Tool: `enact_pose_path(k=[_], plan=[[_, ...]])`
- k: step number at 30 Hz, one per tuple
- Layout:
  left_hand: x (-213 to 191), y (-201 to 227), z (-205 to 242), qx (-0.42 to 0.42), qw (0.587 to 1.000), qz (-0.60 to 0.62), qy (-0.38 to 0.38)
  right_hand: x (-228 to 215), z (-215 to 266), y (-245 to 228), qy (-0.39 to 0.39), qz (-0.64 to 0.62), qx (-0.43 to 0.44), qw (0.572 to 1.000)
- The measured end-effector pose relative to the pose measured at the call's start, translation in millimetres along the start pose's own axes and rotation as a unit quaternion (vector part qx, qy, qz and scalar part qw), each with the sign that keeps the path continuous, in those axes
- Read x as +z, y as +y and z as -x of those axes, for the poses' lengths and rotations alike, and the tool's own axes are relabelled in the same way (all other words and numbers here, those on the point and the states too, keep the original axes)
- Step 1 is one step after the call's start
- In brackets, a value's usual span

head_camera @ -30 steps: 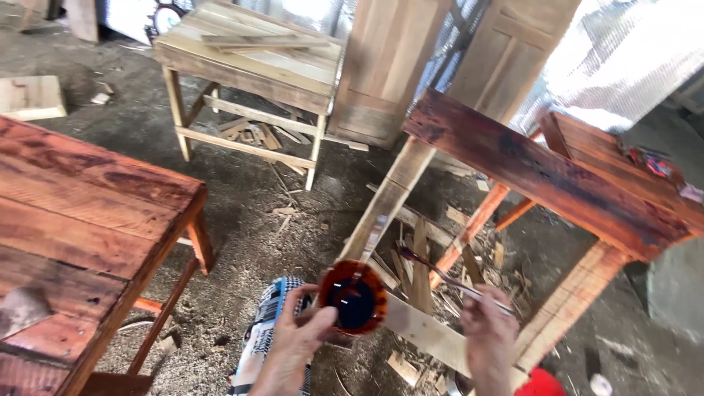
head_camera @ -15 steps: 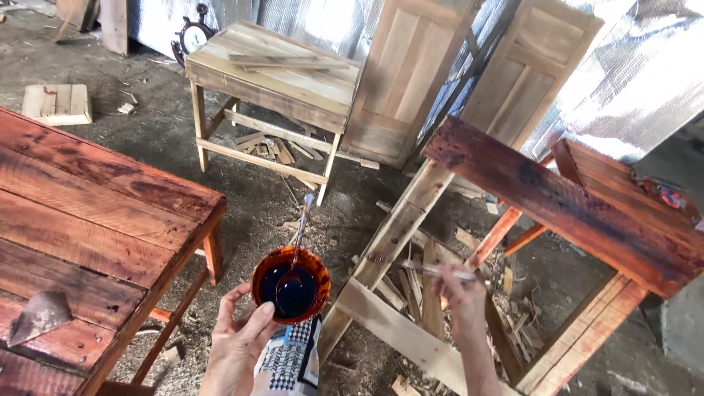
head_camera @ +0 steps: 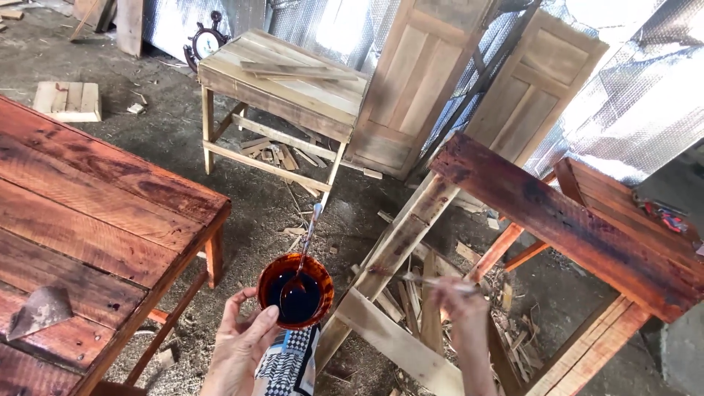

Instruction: The person smooths a wooden frame using a sanding block, then applies a dark liquid finish to the wood using a brush. The person holds a container of the finish in one hand while brushing the wood with the other.

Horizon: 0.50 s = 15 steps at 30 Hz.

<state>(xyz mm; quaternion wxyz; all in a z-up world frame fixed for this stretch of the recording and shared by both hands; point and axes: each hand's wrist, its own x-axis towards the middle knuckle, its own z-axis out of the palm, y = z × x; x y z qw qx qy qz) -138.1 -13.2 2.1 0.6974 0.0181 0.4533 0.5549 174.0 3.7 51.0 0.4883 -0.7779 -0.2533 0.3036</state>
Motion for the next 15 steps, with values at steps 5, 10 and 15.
enact_pose_path(k=[5, 10, 15], plan=[[-0.3, -3.8, 0.2, 0.001, 1.0, -0.007, -0.005, -21.9, -48.0, -16.1, -0.012, -0.301, -0.201, 0.932], [-0.9, -10.6, -7.5, -0.007, 1.0, 0.009, 0.002, -24.6, -61.2, 33.8, -0.081, -0.245, -0.272, 0.927], [10.9, -9.8, 0.7, -0.011, 1.0, -0.001, 0.003, -20.5, -73.8, 24.8, -0.056, -0.338, -0.279, 0.897]])
